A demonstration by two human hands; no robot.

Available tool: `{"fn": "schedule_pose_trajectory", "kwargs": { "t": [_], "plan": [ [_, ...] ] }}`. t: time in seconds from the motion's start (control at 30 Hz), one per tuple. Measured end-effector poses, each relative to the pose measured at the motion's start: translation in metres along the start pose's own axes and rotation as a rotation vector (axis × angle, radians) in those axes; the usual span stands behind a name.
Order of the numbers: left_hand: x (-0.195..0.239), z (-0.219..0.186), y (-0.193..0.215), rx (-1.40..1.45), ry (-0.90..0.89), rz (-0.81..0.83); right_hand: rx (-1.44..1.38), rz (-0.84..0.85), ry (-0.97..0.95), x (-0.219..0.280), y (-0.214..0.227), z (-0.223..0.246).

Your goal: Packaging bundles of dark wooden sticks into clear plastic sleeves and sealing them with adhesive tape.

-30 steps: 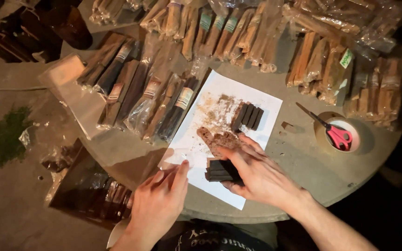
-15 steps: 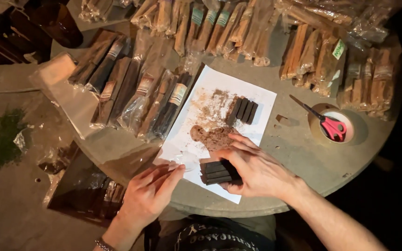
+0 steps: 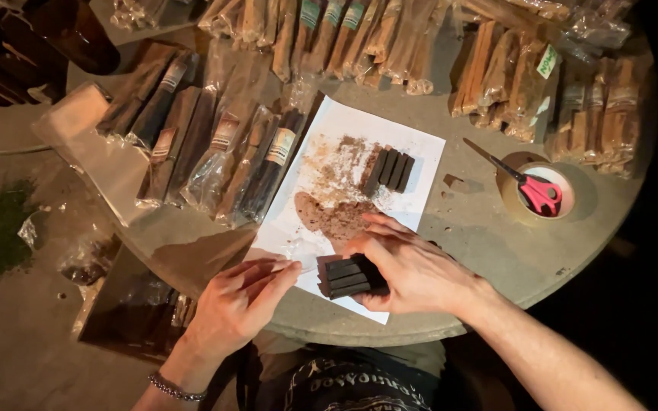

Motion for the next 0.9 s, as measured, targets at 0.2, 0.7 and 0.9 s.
{"fn": "schedule_pose_trajectory", "kwargs": {
  "t": [0.2, 0.7, 0.9],
  "plan": [
    [-0.001, 0.000, 0.005, -0.005, -0.085, 0.058, -0.010, -0.020, 0.113, -0.005, 0.002, 0.002],
    [-0.003, -0.005, -0.001, -0.008, -0.162, 0.071, -0.020, -0.022, 0.129, -0.012, 0.004, 0.008],
    [0.009, -0.009, -0.014, 0.036, -0.074, 0.143, -0.001, -0.050, 0.100, -0.018, 0.004, 0.011]
  ]
}}
Point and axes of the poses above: each hand's wrist, its own x-axis away from the middle knuckle, its own y-axis out of the back of the hand, z = x × y, the point moved 1 cm from there along -x, towards the middle knuckle, and after that the axes turned 6 degrees about -x, right-handed, at the moved point
